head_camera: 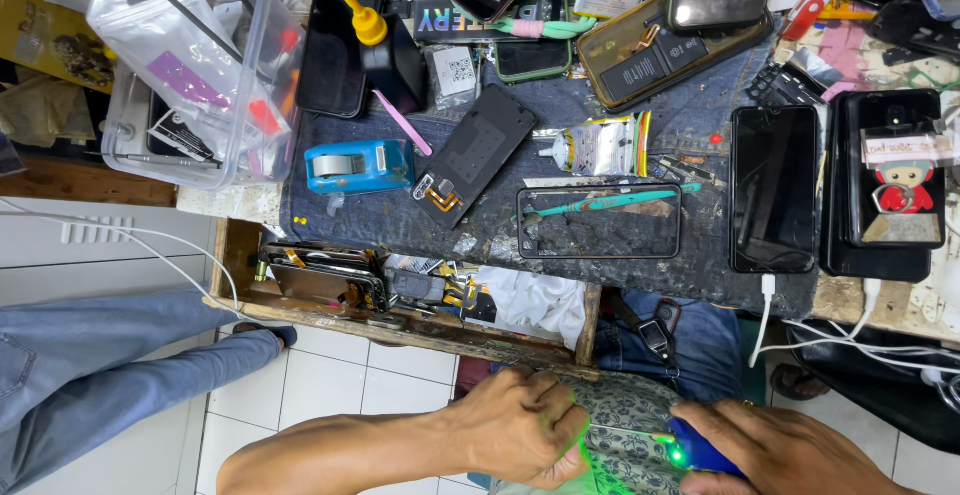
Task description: The person disassembles a mobile phone, uses a screwdriver to remove internal components, and then uses a motorized screwdriver to work on the device's chassis and internal parts.
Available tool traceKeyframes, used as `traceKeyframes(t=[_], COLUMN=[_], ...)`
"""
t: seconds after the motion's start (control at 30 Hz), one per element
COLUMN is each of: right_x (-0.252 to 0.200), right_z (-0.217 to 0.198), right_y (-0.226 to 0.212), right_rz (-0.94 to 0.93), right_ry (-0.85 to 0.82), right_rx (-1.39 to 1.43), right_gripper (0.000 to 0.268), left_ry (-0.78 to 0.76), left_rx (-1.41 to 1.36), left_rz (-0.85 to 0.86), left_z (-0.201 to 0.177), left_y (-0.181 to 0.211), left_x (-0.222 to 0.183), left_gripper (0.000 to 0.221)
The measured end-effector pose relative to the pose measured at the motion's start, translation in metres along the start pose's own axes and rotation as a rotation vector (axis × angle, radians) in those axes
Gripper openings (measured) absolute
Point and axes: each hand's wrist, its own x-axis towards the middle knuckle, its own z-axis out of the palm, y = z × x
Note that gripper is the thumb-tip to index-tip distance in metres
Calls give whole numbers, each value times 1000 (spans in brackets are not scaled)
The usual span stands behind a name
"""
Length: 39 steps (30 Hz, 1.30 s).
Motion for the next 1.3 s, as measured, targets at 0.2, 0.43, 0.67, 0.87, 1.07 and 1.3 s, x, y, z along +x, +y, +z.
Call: traceKeyframes(t=[0.2, 0.43, 0.67, 0.87, 1.07, 1.3], right_x=[-3, 3, 0, 16, 80, 40], right_z=[14, 14, 2, -5, -5, -109], right_y=[8, 8, 0, -17, -75, -74], right_rz=[21, 79, 64, 103, -208, -296], right_ry=[23, -74, -47, 200, 743, 1030], right_rx=[-43, -75, 7, 476, 554, -443], right_gripper=[80, 79, 79, 67, 58, 41], left_ry=[-36, -6, 6, 191, 552, 34], left_rx=[-23, -22, -64, -378, -1061, -791], left_rz=[-1, 3, -13, -121, -342, -707], left_z=[-4, -9, -10, -14, 11, -6], left_y=[0, 1, 1, -7, -1, -22], left_x=[0, 1, 0, 26, 65, 40], left_gripper=[29, 27, 24, 25, 32, 22])
